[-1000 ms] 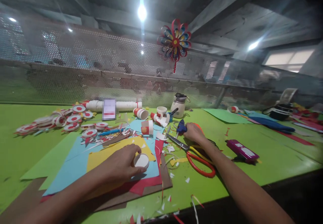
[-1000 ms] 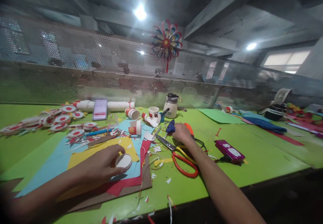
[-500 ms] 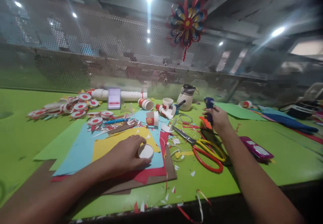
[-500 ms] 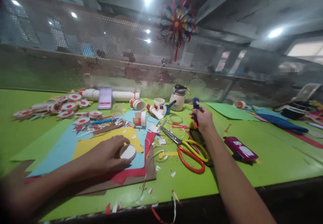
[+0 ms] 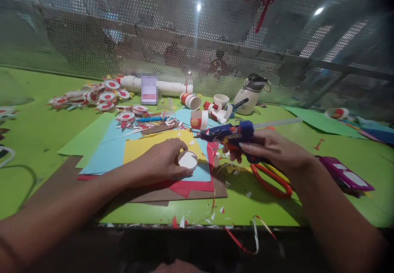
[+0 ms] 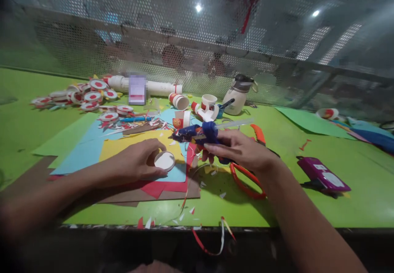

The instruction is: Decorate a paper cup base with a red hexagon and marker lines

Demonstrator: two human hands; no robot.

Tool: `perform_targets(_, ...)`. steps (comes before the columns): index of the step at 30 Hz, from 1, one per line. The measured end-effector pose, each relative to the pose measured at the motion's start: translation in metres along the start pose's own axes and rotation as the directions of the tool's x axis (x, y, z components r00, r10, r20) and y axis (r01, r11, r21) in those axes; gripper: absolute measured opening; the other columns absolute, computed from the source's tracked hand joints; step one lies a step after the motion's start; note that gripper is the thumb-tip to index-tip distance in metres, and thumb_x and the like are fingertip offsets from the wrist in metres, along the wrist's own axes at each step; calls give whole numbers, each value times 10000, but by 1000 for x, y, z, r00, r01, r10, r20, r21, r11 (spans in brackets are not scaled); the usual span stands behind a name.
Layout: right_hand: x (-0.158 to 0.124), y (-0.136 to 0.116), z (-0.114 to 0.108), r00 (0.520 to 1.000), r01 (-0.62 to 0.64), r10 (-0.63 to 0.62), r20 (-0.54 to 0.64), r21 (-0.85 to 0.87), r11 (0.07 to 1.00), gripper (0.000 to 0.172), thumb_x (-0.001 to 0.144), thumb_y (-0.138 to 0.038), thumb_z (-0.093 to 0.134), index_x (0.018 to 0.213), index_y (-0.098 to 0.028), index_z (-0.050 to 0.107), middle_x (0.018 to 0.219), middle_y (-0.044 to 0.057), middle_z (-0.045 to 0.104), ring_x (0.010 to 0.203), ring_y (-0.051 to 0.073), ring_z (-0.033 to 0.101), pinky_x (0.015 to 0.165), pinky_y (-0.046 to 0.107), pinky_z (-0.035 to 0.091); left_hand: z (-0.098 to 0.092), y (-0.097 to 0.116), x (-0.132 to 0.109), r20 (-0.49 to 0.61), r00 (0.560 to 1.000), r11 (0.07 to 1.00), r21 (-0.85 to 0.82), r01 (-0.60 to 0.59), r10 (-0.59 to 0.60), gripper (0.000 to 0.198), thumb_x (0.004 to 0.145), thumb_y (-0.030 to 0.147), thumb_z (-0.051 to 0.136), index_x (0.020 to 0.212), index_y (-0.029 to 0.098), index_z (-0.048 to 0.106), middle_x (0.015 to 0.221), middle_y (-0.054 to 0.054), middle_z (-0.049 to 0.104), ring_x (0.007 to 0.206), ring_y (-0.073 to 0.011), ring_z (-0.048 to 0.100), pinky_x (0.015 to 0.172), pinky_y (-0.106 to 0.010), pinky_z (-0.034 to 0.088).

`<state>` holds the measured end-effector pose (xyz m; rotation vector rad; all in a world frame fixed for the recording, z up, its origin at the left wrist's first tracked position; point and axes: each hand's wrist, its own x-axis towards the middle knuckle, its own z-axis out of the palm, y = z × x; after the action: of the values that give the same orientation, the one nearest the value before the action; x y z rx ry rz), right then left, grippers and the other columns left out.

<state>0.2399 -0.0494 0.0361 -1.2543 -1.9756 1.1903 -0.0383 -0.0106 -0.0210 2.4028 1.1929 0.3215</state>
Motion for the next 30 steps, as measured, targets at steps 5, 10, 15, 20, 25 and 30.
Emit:
perform_targets(5,-1,6,6,998,20,-18,53,-25,999,340,853,-482,604,925,-166,707,812,51,691,716,160,617,603,243,473,4,-6,3,-7,1000,1000,7,-3,3,454,704,531,664,997,202,555,909,-31,599,759,-194,538,593,-273,342)
perform_targets(10,-1,15,12,998,-20,24,60,-72,997,354,866,-497,573,847,-167,698,747,35,662,633,139,571,523,226,424,2,-5,4,28,999,999,-28,38,-37,502,681,531,687,1047,214,550,912,-18,588,754,-186,530,595,-270,348)
perform_targets(15,2,18,18,995,-49,54,82,-63,997,341,881,-489,559,856,-183,709,759,23,675,570,108,544,467,208,389,1,-6,4,58,996,991,-109,76,-70,436,703,496,672,1025,225,561,837,0,574,711,-170,526,559,-265,333)
perform_targets(20,4,16,23,995,-73,76,58,-40,996,339,868,-503,573,833,-199,718,778,28,696,648,142,601,542,222,454,3,-9,5,44,998,995,-92,48,-44,403,704,484,674,989,222,562,845,-7,573,726,-176,525,563,-271,326)
perform_targets(25,8,15,27,992,-86,93,91,-78,993,373,879,-512,543,823,-187,717,773,46,703,676,169,627,567,243,485,5,-12,5,28,999,998,-60,24,-22,448,698,487,684,1039,229,551,873,-2,576,774,-186,532,600,-277,340)
perform_targets(30,8,13,30,990,-105,114,82,-108,989,365,890,-493,530,851,-179,713,800,60,716,680,164,636,524,230,459,6,-13,5,15,1000,1000,-31,-5,6,437,712,498,672,1031,225,553,880,-3,575,782,-185,533,604,-277,339)
